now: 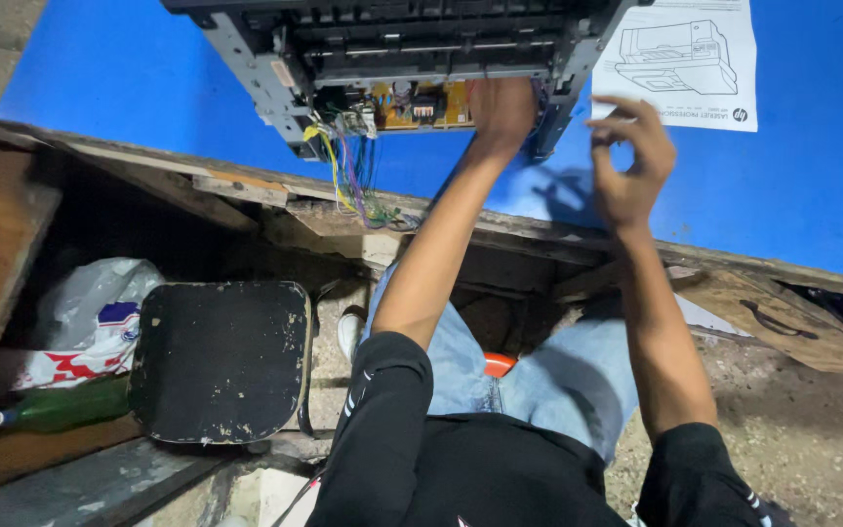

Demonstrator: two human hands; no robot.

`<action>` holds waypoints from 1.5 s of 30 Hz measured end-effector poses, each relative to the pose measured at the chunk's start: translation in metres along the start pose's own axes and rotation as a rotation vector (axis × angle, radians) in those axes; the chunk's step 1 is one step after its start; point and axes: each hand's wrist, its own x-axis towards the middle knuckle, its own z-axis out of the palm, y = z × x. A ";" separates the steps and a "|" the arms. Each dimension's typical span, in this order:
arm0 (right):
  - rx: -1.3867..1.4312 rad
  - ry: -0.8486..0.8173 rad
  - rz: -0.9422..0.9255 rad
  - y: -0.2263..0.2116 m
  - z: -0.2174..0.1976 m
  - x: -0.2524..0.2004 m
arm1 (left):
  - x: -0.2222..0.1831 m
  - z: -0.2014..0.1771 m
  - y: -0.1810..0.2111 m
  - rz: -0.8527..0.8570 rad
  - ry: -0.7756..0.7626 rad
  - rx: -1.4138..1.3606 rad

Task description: The person sits on the floor and works on the internal wiring of a disassembled printer placed on a blue table. They connect and disconnect colored wires, use a screwdriver to remove and install screws, and handle small components inside the printer chassis.

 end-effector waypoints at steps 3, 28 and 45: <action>0.255 0.124 0.196 0.045 -0.002 0.016 | -0.005 0.001 -0.002 -0.055 -0.089 -0.019; 0.769 -0.121 0.540 0.156 0.053 0.074 | -0.027 0.004 -0.035 0.091 -0.046 -0.089; 0.798 -0.093 0.558 0.162 0.061 0.072 | -0.027 0.003 -0.020 -0.095 -0.031 -0.417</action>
